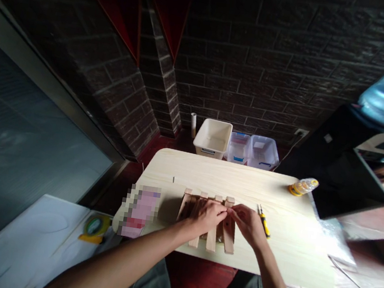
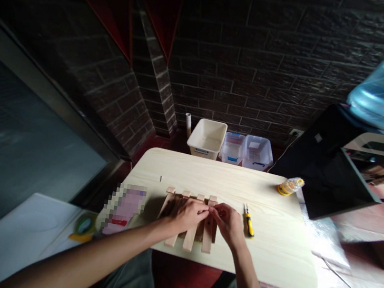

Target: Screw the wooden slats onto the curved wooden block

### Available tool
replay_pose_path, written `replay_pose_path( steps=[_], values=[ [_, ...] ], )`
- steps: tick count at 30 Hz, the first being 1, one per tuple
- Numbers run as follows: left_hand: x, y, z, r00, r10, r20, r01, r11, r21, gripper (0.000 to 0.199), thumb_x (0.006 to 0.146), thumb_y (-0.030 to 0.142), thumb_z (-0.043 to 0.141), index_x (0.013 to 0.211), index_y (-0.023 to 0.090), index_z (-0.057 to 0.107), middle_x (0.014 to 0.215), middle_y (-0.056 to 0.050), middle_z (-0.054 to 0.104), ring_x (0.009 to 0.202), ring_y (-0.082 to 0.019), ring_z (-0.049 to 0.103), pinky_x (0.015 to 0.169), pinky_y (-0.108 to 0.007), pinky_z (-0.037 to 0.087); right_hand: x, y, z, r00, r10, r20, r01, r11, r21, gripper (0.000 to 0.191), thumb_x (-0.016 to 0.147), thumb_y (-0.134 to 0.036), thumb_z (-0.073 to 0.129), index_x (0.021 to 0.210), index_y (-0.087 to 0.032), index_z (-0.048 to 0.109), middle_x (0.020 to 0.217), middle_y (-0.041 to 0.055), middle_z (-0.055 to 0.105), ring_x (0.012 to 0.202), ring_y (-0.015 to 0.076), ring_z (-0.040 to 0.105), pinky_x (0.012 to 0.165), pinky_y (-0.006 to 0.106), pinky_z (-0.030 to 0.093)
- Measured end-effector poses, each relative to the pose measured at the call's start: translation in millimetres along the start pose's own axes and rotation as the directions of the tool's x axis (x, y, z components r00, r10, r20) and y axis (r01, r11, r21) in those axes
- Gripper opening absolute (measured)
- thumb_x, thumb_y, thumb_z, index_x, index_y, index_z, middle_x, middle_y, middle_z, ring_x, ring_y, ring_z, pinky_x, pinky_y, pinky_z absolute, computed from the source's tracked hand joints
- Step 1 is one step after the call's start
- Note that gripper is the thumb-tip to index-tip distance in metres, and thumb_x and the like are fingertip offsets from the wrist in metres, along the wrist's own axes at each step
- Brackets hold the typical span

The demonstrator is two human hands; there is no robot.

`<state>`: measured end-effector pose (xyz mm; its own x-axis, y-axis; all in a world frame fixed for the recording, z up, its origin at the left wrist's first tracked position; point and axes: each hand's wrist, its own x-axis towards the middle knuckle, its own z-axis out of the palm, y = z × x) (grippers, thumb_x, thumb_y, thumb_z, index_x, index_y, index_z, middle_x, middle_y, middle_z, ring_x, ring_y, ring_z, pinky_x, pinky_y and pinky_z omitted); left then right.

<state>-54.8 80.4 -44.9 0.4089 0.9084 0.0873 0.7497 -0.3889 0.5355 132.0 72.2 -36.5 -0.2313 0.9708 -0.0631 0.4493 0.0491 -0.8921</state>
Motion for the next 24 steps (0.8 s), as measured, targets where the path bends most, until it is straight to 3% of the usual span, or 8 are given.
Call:
replay_pose_path(
  steps=[12, 24],
  values=[
    [2, 4, -0.6, 0.998, 0.056, -0.028, -0.055, 0.998, 0.022, 0.021, 0.088, 0.025, 0.056, 0.081, 0.018, 0.075, 0.071, -0.004, 0.069, 0.062, -0.013, 0.059, 0.060, -0.024, 0.039, 4, 3, -3, 0.998, 0.023, 0.054, -0.027, 0.996, 0.080, 0.035, 0.082, -0.052, 0.061, 0.086, -0.018, 0.069, 0.081, 0.0065, 0.073, 0.073, 0.0203, 0.067, 0.062, 0.027, 0.049],
    [0, 10, -9.5, 0.999, 0.033, -0.014, -0.032, 0.995, 0.095, 0.022, 0.088, 0.025, 0.054, 0.078, 0.020, 0.074, 0.075, -0.003, 0.072, 0.064, -0.014, 0.060, 0.058, -0.025, 0.035, -2, 4, 0, 1.000, 0.004, -0.012, -0.003, 0.994, 0.105, 0.039, 0.084, -0.055, 0.058, 0.087, -0.018, 0.069, 0.084, 0.0066, 0.072, 0.076, 0.0194, 0.067, 0.064, 0.026, 0.051]
  ],
)
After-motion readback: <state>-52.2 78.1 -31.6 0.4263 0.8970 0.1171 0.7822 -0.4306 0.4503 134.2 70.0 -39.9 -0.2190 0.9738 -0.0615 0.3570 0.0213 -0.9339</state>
